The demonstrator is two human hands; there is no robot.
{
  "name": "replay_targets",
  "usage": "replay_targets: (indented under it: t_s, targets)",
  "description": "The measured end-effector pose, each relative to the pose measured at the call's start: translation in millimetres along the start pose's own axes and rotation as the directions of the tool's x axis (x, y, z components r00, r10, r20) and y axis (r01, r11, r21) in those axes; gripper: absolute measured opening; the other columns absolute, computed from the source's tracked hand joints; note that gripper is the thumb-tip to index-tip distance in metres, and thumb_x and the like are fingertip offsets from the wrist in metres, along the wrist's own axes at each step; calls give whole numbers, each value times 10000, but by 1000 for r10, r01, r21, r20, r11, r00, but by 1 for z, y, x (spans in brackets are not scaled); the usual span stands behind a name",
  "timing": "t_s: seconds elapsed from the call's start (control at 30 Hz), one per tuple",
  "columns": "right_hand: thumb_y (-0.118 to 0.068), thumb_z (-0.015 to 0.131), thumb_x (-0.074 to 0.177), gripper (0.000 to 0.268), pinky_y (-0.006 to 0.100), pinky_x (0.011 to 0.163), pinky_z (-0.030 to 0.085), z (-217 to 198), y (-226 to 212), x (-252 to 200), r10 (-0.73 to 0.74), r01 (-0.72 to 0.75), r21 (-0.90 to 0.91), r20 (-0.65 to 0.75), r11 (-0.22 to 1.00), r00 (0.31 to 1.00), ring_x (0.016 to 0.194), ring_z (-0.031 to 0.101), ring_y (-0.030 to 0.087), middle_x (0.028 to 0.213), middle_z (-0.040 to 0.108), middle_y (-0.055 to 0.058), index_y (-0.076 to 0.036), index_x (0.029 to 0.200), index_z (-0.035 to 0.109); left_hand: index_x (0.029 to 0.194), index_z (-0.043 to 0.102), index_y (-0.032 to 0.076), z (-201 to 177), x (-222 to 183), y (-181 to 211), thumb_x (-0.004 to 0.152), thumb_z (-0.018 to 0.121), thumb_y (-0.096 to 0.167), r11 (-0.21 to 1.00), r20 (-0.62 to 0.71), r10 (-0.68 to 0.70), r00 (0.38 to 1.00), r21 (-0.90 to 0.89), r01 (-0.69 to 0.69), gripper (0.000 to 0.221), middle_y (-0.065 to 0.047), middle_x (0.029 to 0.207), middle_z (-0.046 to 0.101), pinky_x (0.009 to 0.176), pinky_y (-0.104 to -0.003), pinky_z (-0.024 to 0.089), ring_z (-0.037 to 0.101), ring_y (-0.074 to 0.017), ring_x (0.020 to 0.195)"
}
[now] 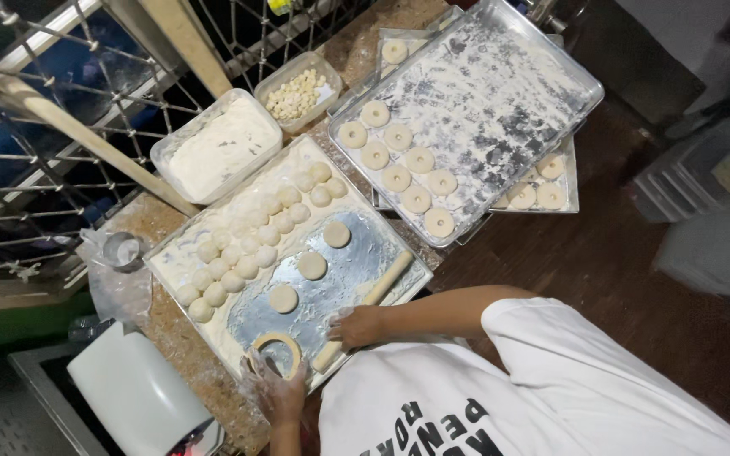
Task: The person prepares donut dough by hand on a floured surface. The person rolls the dough into balls, flattens them with a rolling pin, and uses a circular cutter to shape them, placing the shaped donuts onto a tray.
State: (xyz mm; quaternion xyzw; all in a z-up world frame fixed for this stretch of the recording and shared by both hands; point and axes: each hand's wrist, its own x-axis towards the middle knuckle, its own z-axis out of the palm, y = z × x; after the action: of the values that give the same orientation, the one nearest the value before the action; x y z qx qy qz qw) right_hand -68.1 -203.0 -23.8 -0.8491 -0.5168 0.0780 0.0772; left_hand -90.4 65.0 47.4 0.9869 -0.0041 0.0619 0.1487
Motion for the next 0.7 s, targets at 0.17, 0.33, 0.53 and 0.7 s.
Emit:
replay_targets:
  t_s: [0.17,0.33,0.53,0.7]
  targets:
    - [-306,576,1009,240,449,910,509,-20,6,4,31,-59,133,206,989,978,1465,419,342,1579,442,45,-248,1191,721,1626,226,33,-26,17,37,767,654,681,957,237,-250,939,-85,277,1158,-257,1673,205,1213,-600,165,179,-422,1546]
    - [-325,638,963,443,611,907,514,-16,22,-2,210,-23,732,-165,681,964,1102,608,475,1083,607,256,4,1256,591,1225,671,-23,8,29,38,993,687,460,807,153,-243,958,-516,287,536,-291,1312,603,1227,-549,242,483,-446,1373]
    - [-278,681,993,443,341,930,533,-111,20,23,465,-52,606,660,-794,590,1122,644,201,1233,648,58,-107,1389,577,1334,720,165,-17,57,109,960,545,258,400,557,-87,826,-740,541,423,-137,1334,686,1171,-454,399,592,-297,1295]
    - [-278,777,924,497,409,809,602,-48,30,23,543,-80,665,668,-743,509,955,706,277,1085,680,182,-52,1338,619,1103,824,180,-36,62,134,983,646,286,373,540,-114,834,-755,539,239,-90,1038,782,950,-391,552,719,-220,1018]
